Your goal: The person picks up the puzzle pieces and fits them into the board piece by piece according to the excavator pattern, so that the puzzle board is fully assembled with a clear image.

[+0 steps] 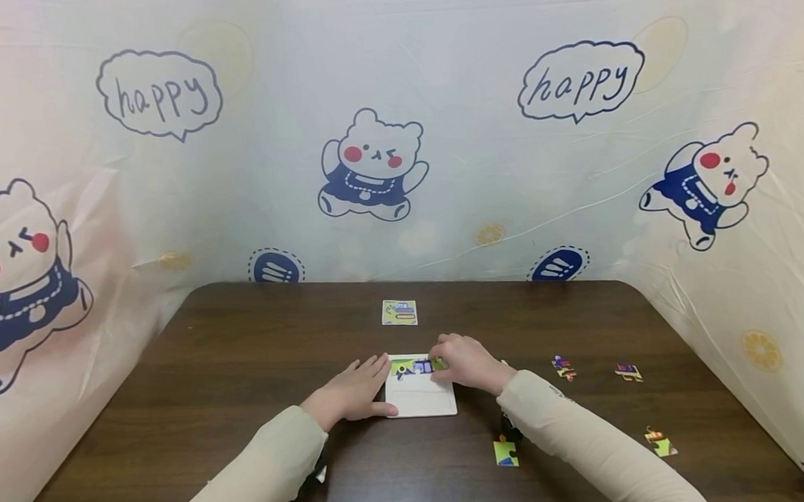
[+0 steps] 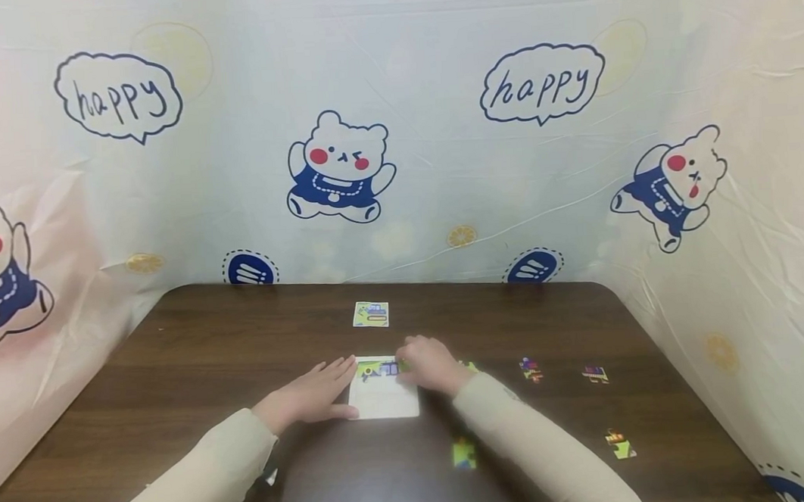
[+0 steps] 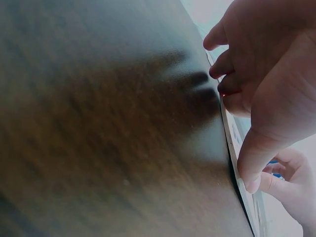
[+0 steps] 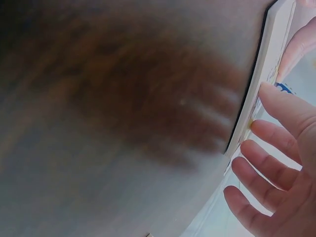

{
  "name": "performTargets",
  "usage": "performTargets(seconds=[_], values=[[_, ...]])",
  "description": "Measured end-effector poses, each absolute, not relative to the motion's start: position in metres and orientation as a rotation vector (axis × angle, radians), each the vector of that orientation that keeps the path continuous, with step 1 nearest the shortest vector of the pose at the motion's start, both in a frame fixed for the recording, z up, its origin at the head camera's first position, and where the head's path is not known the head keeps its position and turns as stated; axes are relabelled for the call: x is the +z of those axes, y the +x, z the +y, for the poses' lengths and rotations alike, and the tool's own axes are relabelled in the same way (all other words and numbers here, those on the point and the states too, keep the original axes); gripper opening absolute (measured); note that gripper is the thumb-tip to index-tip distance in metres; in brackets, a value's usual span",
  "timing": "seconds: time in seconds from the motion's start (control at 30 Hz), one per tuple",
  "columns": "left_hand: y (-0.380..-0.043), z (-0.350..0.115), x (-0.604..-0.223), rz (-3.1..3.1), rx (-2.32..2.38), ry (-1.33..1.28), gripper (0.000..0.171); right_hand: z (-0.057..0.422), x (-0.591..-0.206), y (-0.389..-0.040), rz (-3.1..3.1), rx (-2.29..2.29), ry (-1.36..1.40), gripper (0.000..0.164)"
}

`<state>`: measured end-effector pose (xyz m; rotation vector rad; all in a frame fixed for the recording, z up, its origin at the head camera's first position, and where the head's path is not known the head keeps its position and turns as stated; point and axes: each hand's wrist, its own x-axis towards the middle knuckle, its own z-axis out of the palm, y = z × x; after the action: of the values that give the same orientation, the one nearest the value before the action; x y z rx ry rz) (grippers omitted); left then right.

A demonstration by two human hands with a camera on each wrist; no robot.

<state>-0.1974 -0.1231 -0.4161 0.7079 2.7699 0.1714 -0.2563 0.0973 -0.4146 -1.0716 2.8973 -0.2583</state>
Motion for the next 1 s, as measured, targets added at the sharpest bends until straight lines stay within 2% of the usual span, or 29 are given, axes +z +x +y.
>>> performTargets(seconds=[1.0], values=[[-0.197,-0.122,-0.416,2.764,0.178,0.688,0.082,0.106,-0.406,-0.253,2.825,-0.395,-1.105,0.03]])
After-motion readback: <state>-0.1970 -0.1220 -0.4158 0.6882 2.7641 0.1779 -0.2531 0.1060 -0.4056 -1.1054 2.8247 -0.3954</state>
